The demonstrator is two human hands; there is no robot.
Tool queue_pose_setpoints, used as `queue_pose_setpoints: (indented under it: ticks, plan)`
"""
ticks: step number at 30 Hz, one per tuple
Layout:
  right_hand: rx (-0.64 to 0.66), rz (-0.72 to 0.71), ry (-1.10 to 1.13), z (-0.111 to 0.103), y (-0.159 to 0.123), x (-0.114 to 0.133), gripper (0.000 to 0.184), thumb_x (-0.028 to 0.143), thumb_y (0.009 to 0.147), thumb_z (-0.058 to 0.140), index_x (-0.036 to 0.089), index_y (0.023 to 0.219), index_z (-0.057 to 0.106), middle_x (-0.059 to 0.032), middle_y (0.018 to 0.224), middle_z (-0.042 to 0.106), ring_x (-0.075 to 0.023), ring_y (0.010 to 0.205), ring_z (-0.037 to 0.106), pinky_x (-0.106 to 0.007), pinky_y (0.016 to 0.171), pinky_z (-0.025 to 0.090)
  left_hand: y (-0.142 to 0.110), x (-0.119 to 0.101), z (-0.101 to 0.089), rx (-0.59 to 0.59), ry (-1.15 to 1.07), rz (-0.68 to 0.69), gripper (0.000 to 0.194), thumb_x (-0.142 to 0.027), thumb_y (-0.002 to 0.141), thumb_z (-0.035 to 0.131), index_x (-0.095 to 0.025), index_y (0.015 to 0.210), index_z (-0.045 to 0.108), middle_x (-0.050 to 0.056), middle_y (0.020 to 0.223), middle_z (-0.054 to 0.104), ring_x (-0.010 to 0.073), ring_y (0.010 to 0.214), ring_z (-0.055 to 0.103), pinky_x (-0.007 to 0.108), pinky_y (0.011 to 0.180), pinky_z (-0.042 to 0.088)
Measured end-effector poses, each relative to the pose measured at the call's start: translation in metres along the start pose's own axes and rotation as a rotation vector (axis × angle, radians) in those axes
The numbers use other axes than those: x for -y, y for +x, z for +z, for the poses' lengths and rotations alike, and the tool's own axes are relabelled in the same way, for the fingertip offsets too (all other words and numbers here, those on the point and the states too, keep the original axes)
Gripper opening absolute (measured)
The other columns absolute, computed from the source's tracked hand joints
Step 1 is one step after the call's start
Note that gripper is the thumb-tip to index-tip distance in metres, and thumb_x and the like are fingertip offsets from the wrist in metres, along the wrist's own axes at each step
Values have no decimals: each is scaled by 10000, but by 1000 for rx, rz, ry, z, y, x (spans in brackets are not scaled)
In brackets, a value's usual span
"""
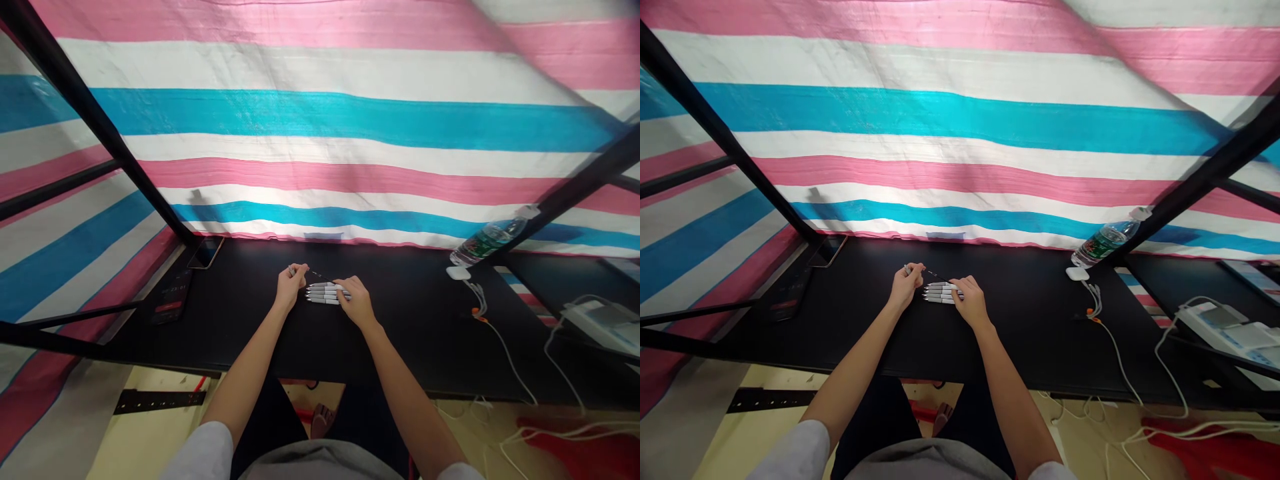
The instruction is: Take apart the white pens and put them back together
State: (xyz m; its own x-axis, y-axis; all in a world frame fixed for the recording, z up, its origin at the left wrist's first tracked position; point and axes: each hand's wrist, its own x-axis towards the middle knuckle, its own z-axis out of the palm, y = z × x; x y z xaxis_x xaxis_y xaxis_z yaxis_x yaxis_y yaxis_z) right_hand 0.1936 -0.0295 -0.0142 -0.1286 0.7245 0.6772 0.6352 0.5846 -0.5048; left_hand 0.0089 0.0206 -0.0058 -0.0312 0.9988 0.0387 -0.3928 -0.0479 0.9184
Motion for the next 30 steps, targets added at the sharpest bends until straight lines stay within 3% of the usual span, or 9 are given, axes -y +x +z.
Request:
queue_pose_setpoints:
  ticks: [7,11,19,30]
  plan:
    - [2,34,-16,-1,0,-1,225,133,859,481,210,972,660,-43,821,677,-206,780,572,-340,733,502,1,-1,-2,-39,-71,-40,542,-503,671,781,-181,570,357,-100,480,249,20,408,207,208,418,174]
    - [-20,56,-2,-1,0,-2,212,125,839,492,204,968,640,-49,864,680,-204,806,590,-334,739,503,-1,-3,0,-22,-91,-61,575,-514,675,773,-194,584,304,-103,492,230,20,407,207,206,411,172]
    - [-20,70,3,-4,3,3,181,156,882,473,217,941,633,-52,847,668,-213,806,574,-350,754,487,-3,-7,3,41,-56,-93,404,-446,618,822,-135,739,594,-106,465,299,19,412,230,213,433,185]
    - [6,19,-4,-2,2,2,176,171,911,475,210,941,644,-50,833,663,-212,793,542,-343,742,475,-5,-4,3,68,-40,-130,396,-410,619,828,-116,776,615,-104,472,332,13,406,246,214,439,174]
